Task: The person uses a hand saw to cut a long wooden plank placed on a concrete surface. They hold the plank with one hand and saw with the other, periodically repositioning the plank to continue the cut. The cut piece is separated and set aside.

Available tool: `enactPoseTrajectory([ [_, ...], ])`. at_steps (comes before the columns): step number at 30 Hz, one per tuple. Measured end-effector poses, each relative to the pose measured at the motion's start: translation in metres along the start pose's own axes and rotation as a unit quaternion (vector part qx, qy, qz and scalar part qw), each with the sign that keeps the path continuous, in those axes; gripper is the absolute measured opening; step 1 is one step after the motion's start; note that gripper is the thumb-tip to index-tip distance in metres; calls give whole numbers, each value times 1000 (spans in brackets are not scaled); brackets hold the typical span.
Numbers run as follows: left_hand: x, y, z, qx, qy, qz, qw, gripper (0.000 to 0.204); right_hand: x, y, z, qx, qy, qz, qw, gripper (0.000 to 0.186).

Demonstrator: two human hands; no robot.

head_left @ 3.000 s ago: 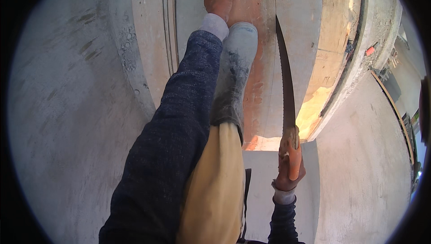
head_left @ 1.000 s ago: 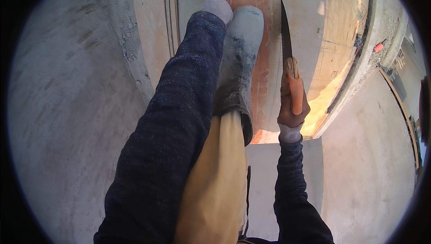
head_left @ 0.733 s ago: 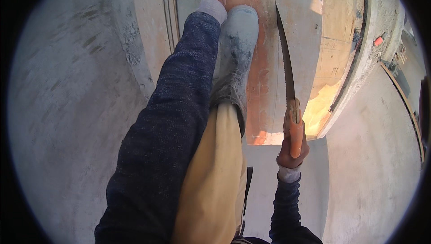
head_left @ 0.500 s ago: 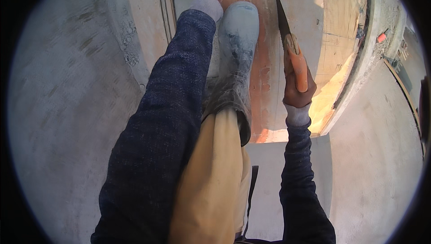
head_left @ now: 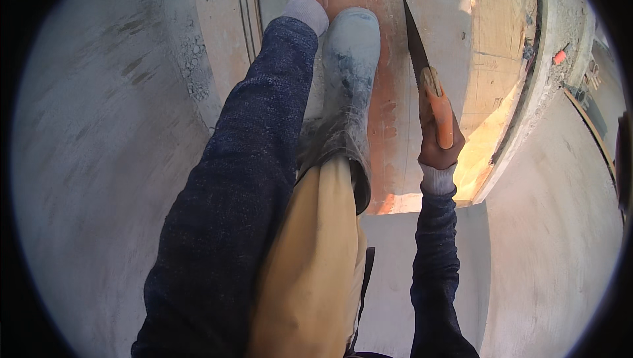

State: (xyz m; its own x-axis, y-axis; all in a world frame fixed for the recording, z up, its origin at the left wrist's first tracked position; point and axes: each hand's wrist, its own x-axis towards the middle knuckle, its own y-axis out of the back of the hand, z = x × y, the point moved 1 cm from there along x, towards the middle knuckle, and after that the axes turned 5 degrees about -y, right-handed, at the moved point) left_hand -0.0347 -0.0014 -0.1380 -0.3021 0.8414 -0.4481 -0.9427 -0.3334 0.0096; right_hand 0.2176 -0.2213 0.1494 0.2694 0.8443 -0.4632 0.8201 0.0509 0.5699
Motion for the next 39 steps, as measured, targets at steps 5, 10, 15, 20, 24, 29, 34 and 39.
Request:
enactPoseTrajectory([
  [5, -39, -46, 66, -23, 59, 11, 998, 34, -76, 57, -20, -70, -9, -4, 998, 41],
  [10, -17, -6, 35, -175, 80, -48, 980, 37, -100, 64, -40, 36, -98, -16, 994, 39],
  [15, -41, -28, 39, 8, 50, 16, 999, 37, -6, 6, 8, -35, -52, -4, 998, 46],
  [20, -48, -34, 80, -61, 78, 2, 995, 36, -154, 85, -19, -95, -66, -29, 993, 42],
  [24, -26, -18, 64, -144, 94, -27, 985, 38, -106, 60, -21, -10, -46, -15, 999, 41],
  [29, -54, -32, 75, -2, 76, 61, 995, 39, -2, -5, 17, -13, 9, 48, 999, 42],
  [34, -48, -44, 84, -64, 79, 16, 995, 41, -158, 89, -13, -73, -112, -30, 990, 38],
  [39, -53, -26, 48, 14, 71, 9, 997, 37, -79, 39, 3, -54, -24, 22, 998, 42],
])
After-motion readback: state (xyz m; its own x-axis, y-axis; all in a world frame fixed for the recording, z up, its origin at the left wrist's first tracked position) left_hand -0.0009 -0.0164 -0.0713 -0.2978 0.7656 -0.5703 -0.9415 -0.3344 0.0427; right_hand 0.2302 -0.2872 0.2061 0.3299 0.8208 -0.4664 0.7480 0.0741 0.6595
